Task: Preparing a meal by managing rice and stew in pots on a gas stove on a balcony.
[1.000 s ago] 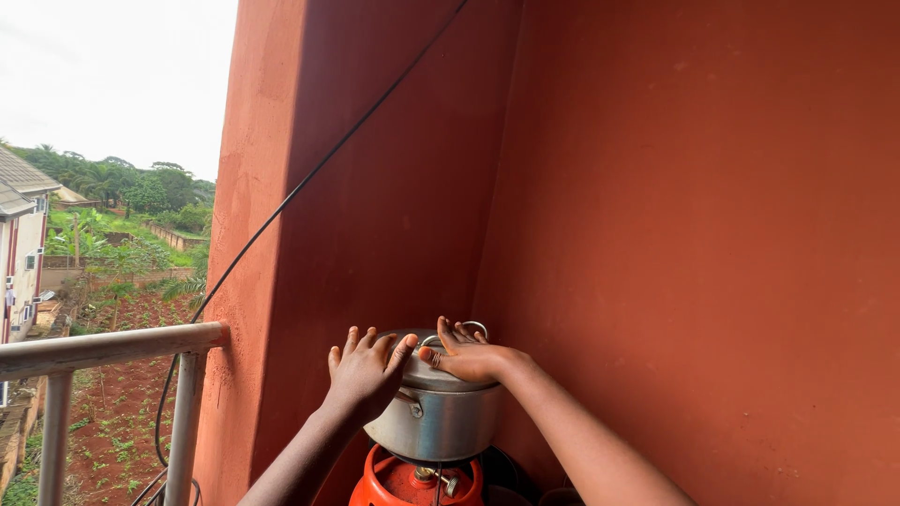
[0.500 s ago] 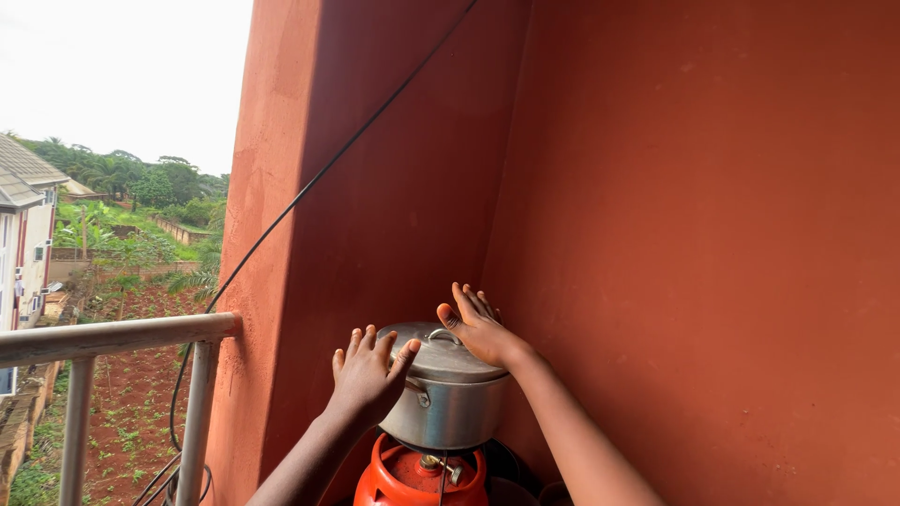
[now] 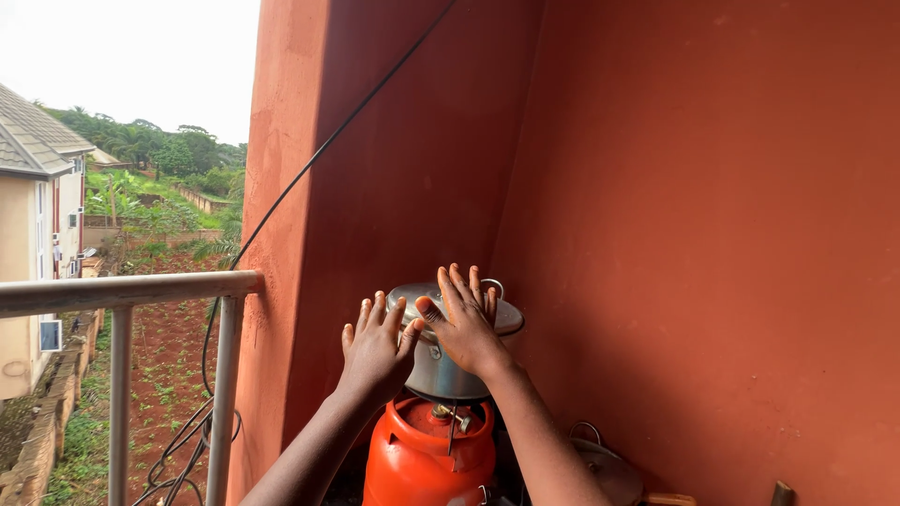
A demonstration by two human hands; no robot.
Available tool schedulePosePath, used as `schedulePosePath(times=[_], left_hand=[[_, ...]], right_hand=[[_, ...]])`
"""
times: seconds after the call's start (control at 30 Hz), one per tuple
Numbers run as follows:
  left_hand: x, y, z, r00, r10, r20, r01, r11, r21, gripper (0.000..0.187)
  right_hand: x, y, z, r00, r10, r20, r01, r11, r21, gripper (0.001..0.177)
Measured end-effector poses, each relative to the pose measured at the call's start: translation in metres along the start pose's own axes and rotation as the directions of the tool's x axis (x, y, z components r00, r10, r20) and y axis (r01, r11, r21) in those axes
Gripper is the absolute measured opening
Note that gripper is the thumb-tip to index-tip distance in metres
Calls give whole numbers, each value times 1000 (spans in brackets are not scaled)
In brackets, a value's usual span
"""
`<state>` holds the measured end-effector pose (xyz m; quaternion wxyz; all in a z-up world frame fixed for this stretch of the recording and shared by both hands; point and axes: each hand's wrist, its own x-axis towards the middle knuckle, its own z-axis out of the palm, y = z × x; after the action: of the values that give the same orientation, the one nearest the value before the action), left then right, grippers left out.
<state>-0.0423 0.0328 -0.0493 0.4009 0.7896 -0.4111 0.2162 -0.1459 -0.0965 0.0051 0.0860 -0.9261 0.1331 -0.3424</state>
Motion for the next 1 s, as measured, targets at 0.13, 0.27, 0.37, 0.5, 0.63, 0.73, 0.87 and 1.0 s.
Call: schedulePosePath(times=[0.13, 0.27, 0.37, 0.5, 0.63, 0.73, 0.87, 1.0], left_hand=[[-12, 3, -8, 1000, 4, 3, -4, 1000, 23, 62], [-25, 5, -15, 1000, 21, -19, -21, 1000, 7, 61], [-32, 2, -15, 999, 24, -29, -24, 1000, 7, 69], [-50, 11, -29, 999, 25, -26, -25, 999, -24, 79], [-65, 10, -32, 999, 24, -41, -24, 1000, -19, 76], [-78, 5, -29, 998, 41, -57, -39, 999, 26, 71], [-99, 0, -23, 998, -14, -54, 14, 1000, -2, 69], [-125, -13, -7, 996, -60, -64, 59, 998, -14, 70]], right_hand=[[-10, -1, 8, 1000, -9, -14, 9, 1000, -30, 105], [-25, -14, 11, 998, -36, -46, 35, 999, -25, 102], [-37, -25, 18, 990, -90, -104, 90, 996, -9, 101], [-59, -45, 25, 967, -138, -215, 148, 989, 27, 100], [-75, -51, 34, 967, -139, -216, 161, 983, 90, 100], [-88, -55, 37, 955, -157, -251, 182, 980, 77, 98], [-109, -64, 45, 921, -183, -345, 227, 970, 91, 87], [-132, -64, 62, 911, -193, -365, 253, 960, 123, 77]])
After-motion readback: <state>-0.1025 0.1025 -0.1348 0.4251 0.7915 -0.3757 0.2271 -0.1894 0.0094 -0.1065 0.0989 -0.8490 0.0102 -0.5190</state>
